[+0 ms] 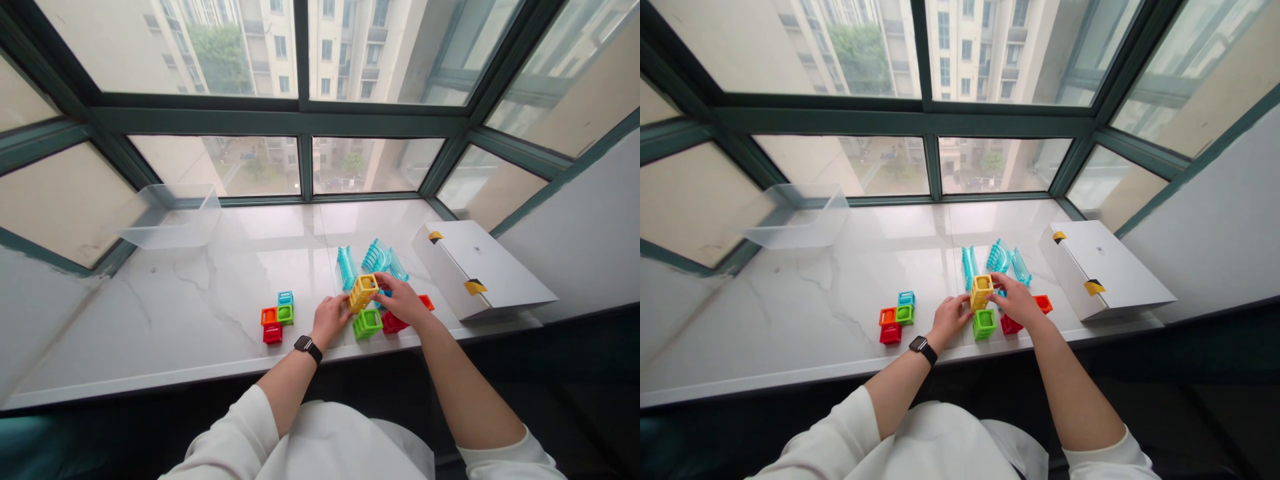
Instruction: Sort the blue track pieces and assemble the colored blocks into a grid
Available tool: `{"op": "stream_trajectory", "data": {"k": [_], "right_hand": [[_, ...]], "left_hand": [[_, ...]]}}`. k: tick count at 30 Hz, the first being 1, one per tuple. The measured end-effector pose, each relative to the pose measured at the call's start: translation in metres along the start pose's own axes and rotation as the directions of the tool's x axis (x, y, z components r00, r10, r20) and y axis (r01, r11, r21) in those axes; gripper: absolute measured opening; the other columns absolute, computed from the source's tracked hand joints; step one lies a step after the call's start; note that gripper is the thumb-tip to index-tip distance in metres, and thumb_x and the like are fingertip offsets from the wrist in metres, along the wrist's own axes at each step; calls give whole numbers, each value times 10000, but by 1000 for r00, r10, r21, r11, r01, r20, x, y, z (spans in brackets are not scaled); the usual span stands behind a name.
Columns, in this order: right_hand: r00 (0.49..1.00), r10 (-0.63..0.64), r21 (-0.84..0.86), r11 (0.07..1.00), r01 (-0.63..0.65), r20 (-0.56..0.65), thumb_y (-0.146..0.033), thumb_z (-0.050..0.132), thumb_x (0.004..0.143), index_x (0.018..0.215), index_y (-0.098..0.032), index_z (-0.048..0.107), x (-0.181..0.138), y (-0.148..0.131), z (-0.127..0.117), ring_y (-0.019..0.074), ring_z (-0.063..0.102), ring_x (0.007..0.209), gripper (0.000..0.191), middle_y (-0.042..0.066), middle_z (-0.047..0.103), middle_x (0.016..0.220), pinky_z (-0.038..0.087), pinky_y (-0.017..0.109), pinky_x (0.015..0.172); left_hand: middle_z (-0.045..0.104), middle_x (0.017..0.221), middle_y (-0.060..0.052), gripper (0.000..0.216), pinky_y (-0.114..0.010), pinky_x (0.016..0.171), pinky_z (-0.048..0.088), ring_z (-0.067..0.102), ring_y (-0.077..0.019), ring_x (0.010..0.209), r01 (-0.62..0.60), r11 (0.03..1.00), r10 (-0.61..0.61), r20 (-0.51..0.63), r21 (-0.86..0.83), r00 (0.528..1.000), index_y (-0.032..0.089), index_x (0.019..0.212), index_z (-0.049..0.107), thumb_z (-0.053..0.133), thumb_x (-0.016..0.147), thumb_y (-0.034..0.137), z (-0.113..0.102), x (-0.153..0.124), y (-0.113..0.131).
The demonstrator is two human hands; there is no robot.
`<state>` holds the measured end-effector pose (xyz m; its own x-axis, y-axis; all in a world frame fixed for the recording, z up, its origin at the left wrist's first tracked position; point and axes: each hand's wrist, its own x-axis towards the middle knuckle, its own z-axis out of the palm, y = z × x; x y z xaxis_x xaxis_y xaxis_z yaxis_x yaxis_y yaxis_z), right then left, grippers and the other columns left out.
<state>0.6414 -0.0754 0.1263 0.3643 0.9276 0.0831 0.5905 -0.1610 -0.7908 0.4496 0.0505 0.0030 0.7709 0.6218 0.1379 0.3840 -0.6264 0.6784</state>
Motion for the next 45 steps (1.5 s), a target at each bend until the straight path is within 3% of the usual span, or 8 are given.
{"op": "stream_trajectory", "data": {"k": [20, 24, 28, 31, 33, 36, 41, 45], "right_hand": [[1000, -20, -68, 997, 20, 4, -292, 694, 906, 1328, -292, 619, 0, 3, 1, 250, 727, 1111, 428, 51, 737, 1271, 581, 450, 1003], [1000, -25, -93, 995, 25, -3, -308, 675, 915, 1343, -303, 614, -2, 1, 2, 262, 717, 1136, 432, 50, 734, 1274, 579, 469, 1014], [1000, -8, -90, 996, 8, 1, -341, 665, 925, 1414, -319, 570, -3, 3, 4, 270, 701, 1174, 498, 59, 701, 1334, 583, 482, 1020], [1000, -23, -50, 999, 23, -16, -392, 716, 899, 1530, -345, 458, -7, 5, -1, 273, 665, 1244, 683, 71, 623, 1452, 585, 484, 1042], [998, -46, -35, 998, 45, -45, -436, 745, 889, 1573, -353, 403, -13, 1, -6, 286, 637, 1289, 770, 84, 578, 1510, 578, 501, 1060], [977, -113, -36, 993, 108, -182, -454, 727, 921, 1558, -324, 438, -26, -18, -13, 307, 600, 1346, 712, 103, 581, 1506, 543, 532, 1106], [829, -246, -51, 965, 256, -503, -363, 678, 968, 1363, -299, 624, -54, -72, 5, 305, 663, 1232, 405, 98, 682, 1316, 529, 537, 1113], [834, -358, 20, 915, 403, -420, -239, 633, 986, 1262, -313, 674, -73, -105, 41, 277, 714, 1084, 289, 70, 742, 1114, 586, 473, 994]], "left_hand": [[757, 1157, -68, 482, -411, 1002, 535, 669, -263, 1100, 11, 993, -12, -5, -118, 1000, 268, 1302, 677, 813, 841, 248, 1, 0, -5], [732, 1275, -84, 489, -368, 954, 584, 706, -207, 1052, 16, 972, -18, -8, -234, 1000, 238, 1367, 611, 733, 895, 205, -17, -19, -6], [734, 1235, -72, 379, -341, 857, 608, 709, -173, 949, -7, 918, -24, -74, -396, 997, 251, 1351, 605, 613, 973, 222, -59, -59, -4], [746, 1143, -52, 306, -341, 801, 595, 691, -180, 902, -67, 954, 18, -166, -292, 986, 272, 1312, 629, 550, 1017, 242, -99, -88, -9], [747, 1108, -58, 264, -408, 933, 574, 685, -221, 997, -113, 985, 76, -263, -129, 962, 267, 1249, 659, 543, 1014, 232, -123, -102, -19], [714, 1207, -77, 259, -475, 1060, 509, 641, -274, 1150, 0, 996, 31, -343, 89, 939, 273, 1233, 659, 530, 1010, 240, -146, -111, -41], [633, 1323, -135, 359, -507, 1080, 479, 586, -331, 1229, 186, 949, -84, -363, 256, 928, 231, 1320, 578, 591, 980, 345, -144, -103, -65], [627, 1325, -179, 506, -503, 1042, 474, 575, -369, 1236, 280, 878, -148, -336, 389, 930, 185, 1336, 548, 668, 941, 477, -129, -82, -61]]}}
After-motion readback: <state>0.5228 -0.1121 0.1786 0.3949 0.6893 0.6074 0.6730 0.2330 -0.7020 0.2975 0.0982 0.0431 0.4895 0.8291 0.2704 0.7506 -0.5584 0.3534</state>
